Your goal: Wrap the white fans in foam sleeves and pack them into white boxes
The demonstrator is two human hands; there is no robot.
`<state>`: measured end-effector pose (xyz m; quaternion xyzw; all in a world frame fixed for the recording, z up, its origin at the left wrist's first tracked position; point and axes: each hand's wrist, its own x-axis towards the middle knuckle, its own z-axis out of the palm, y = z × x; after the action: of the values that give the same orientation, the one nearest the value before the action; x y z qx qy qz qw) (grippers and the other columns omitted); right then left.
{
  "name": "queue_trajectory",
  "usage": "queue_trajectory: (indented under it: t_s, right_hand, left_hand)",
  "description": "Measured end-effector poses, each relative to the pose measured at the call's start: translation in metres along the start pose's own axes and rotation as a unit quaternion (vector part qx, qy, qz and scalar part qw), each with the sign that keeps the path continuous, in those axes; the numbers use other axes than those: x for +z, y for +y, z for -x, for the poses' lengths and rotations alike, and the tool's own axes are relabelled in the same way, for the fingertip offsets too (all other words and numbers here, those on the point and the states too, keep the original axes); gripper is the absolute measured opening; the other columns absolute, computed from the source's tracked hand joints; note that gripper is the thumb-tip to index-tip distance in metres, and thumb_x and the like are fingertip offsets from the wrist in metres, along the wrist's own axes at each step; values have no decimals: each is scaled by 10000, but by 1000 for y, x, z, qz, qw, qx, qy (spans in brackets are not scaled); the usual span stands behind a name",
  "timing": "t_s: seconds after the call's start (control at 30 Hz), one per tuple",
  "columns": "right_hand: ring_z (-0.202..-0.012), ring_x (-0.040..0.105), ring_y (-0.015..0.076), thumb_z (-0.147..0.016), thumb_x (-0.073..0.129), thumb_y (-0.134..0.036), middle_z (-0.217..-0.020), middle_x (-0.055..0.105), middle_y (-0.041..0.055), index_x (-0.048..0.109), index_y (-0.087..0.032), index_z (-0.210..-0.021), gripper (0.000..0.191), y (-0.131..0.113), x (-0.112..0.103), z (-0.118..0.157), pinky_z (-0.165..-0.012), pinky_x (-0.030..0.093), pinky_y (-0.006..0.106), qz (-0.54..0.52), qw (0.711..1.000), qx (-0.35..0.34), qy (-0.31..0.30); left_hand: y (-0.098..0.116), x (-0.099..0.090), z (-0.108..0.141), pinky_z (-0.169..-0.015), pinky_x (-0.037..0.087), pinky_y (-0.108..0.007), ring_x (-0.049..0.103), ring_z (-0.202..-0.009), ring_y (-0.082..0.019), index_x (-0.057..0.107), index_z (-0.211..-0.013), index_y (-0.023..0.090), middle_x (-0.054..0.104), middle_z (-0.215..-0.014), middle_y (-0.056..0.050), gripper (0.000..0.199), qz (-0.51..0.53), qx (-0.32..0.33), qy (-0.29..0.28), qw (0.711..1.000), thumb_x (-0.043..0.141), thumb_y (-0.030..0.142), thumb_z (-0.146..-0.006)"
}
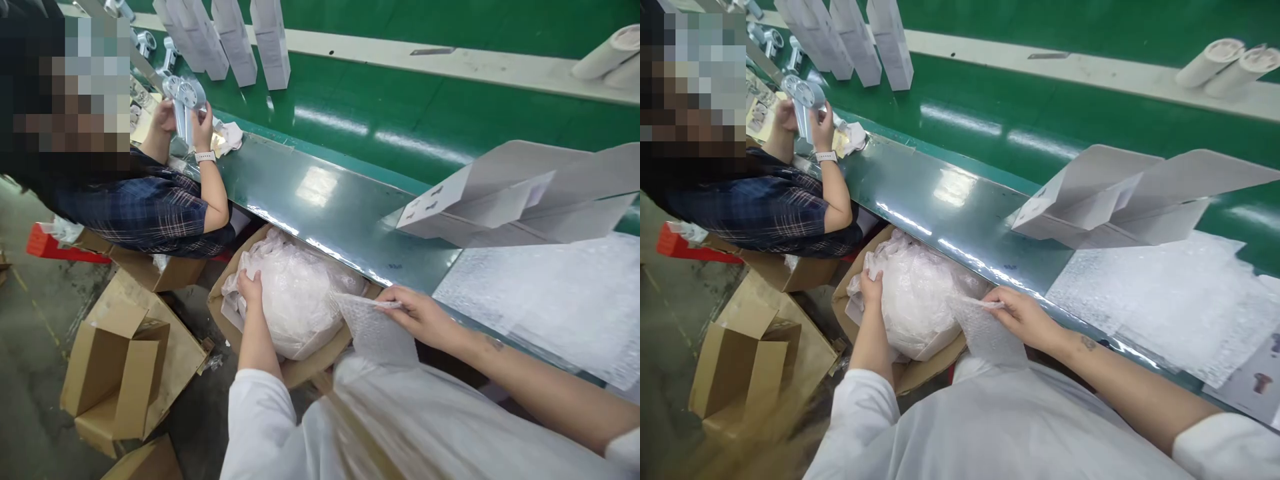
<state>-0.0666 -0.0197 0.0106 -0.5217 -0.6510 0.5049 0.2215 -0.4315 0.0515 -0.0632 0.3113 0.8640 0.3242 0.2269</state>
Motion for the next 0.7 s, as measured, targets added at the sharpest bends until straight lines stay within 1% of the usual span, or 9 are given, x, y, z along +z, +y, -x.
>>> queue_trajectory:
  t_s: [0.07,0.13,0.23,0.37,0.47,0.57,0.63,0.67,0.7]
  right_hand:
    - [-828,643,226,-898,457,-366,-909,677,72,644,-231,-909,231,1,2,-3,-758,514,361,4,999,-25,-28]
    - [-855,641,221,-897,437,-320,-937,673,78,646,-224,-923,231,0,5,-5,-774,511,360,-3,998,-37,-54]
    - [-844,634,210,-891,455,-314,-914,671,71,653,-211,-905,223,-1,7,-8,-765,506,347,-28,993,-2,-114]
    - [-771,630,192,-860,532,-356,-846,662,52,657,-189,-883,210,-1,2,-9,-713,512,324,-103,968,76,-214]
    - [-1044,602,236,-838,572,-351,-1128,619,94,686,-192,-870,198,-11,-8,-8,-875,490,369,-131,955,27,-263]
    - [-1372,340,295,-831,604,-355,-1551,237,48,717,-205,-885,195,-27,-20,-5,-998,418,396,-133,950,-16,-282]
    - [-1437,203,303,-824,631,-367,-1605,33,-13,729,-203,-888,202,-33,-26,-6,-1074,329,394,-144,949,-39,-276]
    - [-1439,199,297,-814,652,-378,-1603,49,-5,733,-197,-880,209,-33,-28,-6,-1098,288,383,-156,948,-51,-274]
    - [-1419,249,289,-792,682,-394,-1583,154,32,734,-189,-862,223,-31,-30,-6,-1100,278,371,-174,943,-56,-279]
  left_hand:
    - [-9,11,-20,-970,313,-388,452,-1062,-244,455,-673,193,569,-867,-64,267,-19,2,-32,999,672,42,-709]
    - [-18,23,-9,-978,303,-405,441,-1070,-253,442,-626,206,557,-831,-68,278,-38,14,-66,997,616,15,-729]
    - [-31,33,44,-962,333,-382,490,-979,-237,451,-602,221,541,-773,-54,285,-55,45,-133,989,576,-6,-721]
    - [-36,22,122,-928,394,-342,539,-949,-222,478,-607,222,585,-837,-63,234,-27,98,-214,971,601,63,-728]
    - [-19,4,158,-886,433,-321,576,-922,-197,544,-748,211,613,-894,-52,110,102,77,-235,964,649,229,-778]
    - [13,-13,179,-821,465,-293,601,-800,-150,574,-956,216,628,-845,-5,297,274,-11,-244,930,731,337,-736]
    - [34,-20,191,-819,477,-292,616,-786,-146,598,-941,213,646,-827,2,368,368,-55,-263,890,792,370,-671]
    - [44,-22,197,-825,483,-299,627,-791,-154,614,-898,210,655,-812,-1,368,402,-73,-276,870,809,393,-646]
    - [52,-23,203,-831,489,-309,637,-799,-167,627,-852,209,662,-791,-5,365,428,-89,-290,851,819,422,-626]
